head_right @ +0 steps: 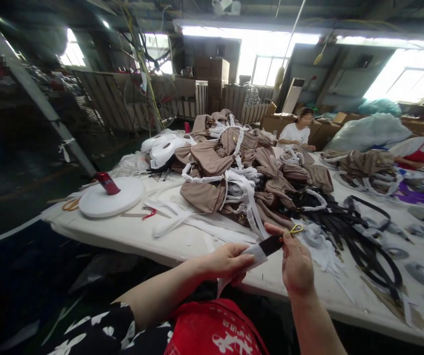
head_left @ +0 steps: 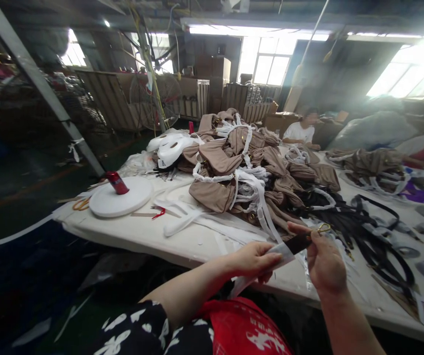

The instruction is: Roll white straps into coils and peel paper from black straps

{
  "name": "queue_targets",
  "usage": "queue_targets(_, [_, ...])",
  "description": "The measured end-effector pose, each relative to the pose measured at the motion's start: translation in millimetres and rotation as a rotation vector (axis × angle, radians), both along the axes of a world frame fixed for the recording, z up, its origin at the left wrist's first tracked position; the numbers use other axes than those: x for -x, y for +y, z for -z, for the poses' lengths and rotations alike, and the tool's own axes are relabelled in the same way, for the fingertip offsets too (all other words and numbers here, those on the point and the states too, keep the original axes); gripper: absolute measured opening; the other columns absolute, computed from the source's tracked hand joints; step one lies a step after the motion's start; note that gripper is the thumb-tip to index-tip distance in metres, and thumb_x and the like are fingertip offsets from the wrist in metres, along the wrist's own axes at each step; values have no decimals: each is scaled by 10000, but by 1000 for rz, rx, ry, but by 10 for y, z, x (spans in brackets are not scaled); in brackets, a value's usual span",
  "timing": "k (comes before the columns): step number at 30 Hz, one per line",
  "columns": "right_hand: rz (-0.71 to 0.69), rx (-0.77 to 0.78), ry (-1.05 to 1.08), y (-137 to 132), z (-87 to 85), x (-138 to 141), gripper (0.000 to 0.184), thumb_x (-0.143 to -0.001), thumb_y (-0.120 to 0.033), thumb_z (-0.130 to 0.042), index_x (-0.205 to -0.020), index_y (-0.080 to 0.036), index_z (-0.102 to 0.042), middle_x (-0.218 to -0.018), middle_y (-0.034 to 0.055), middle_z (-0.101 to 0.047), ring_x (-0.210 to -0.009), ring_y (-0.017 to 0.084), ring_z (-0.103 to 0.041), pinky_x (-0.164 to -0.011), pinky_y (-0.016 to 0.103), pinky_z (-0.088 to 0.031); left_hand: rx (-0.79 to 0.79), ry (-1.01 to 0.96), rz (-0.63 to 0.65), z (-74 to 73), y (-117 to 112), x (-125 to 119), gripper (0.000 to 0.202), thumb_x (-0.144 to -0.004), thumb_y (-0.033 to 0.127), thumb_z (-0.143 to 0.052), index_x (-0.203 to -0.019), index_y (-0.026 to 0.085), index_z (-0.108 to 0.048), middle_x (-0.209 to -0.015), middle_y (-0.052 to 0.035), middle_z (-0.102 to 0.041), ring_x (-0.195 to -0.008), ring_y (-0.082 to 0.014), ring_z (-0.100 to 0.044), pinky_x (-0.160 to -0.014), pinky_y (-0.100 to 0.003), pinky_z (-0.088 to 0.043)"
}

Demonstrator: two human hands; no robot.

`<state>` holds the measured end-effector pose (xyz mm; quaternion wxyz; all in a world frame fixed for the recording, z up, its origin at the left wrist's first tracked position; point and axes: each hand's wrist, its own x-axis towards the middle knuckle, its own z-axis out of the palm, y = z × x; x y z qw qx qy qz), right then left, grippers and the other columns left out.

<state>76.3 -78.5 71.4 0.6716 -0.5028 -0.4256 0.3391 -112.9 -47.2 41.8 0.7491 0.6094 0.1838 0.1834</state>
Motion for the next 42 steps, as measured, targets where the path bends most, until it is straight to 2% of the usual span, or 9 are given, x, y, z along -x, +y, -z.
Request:
queue_targets(9, [-176, 95, -214, -73, 228, 43, 417, -949, -540, -565, -1112, -218, -774, -1260, 109, -716, -1260, 306, -600, -1187, 514, -346, -10, -12, -80, -29, 38, -107, 563, -857, 746, -538, -847, 192, -440, -543, 56, -533, -427, -85, -489, -459, -216, -397])
queue_targets(14, [-451, 169, -165, -259, 441, 190, 620, -805, -495, -781, -1365, -291, -609, -1410, 89, -616, -1331, 317, -542, -1134, 482, -436, 29, -126, -121, -46, 25, -84, 620, -799, 784, -594, -852, 174, -498, -548, 50, -528, -441, -85, -489, -466, -207, -393])
queue_targets(18, [-725, 284, -130, -403, 717, 446, 401, -844, -502, -728, -1135, -227, -707, -1028, 95, -750, -1013, 298, -706, -939, 466, -567, 199, -253, -57, -141, 43, 25, 572, -758, 666, -719, -962, 146, -599, -722, -26, -637, -608, -146, -604, -595, -264, -465])
queue_targets(21, [-604, 264, -395, -370, 744, 380, 290, -938, -431, -550, -940, -208, -735, -812, 77, -741, -751, 252, -704, -770, 411, -596, 263, -397, 67, -223, 128, 176, 598, -763, 684, -616, -871, 100, -691, -1054, -177, -696, -933, -263, -660, -868, -394, -495])
queue_targets(25, [-255, 62, -905, -228, 610, -53, 432, -796, -190, -528, -1190, -212, -707, -1162, 99, -745, -1034, 288, -703, -911, 420, -567, 139, -233, -135, -164, 249, 288, 566, -878, 641, -517, -1047, 139, -718, -1321, -136, -622, -1257, -275, -529, -1120, -409, -327])
queue_targets(29, [-111, 27, -1223, -171, 516, -376, 501, -794, -120, -438, -1211, -192, -706, -1150, 119, -743, -1013, 287, -705, -905, 436, -560, 117, 102, 98, 78, 219, 260, 562, -849, 640, -651, -1124, 151, -678, -1064, -84, -702, -979, -210, -637, -959, -358, -427])
queue_targets(34, [-118, 90, -1279, -115, 547, -498, 524, -754, -115, -424, -1175, -199, -724, -1112, 126, -746, -996, 304, -687, -900, 460, -534, 278, 60, 324, 215, 68, 214, 579, -824, 711, -651, -904, 138, -683, -624, 8, -600, -542, -111, -549, -643, -267, -431])
queue_targets(38, [-323, 402, -898, -120, 779, -267, 369, -878, -340, -462, -1065, -187, -740, -1072, 125, -765, -1005, 311, -694, -922, 450, -528, 404, -259, 160, 17, 141, 205, 465, -853, 586, -709, -937, 128, -694, -556, 63, -488, -474, -64, -471, -718, -262, -490])
queue_targets(42, [-782, 635, -503, -384, 849, 244, 435, -886, -548, -563, -973, -157, -732, -841, 87, -765, -804, 255, -701, -791, 381, -553, 240, -458, -323, -125, 490, 207, 425, -883, 456, -699, -1184, 159, -661, -792, 8, -615, -701, -103, -607, -910, -307, -497])
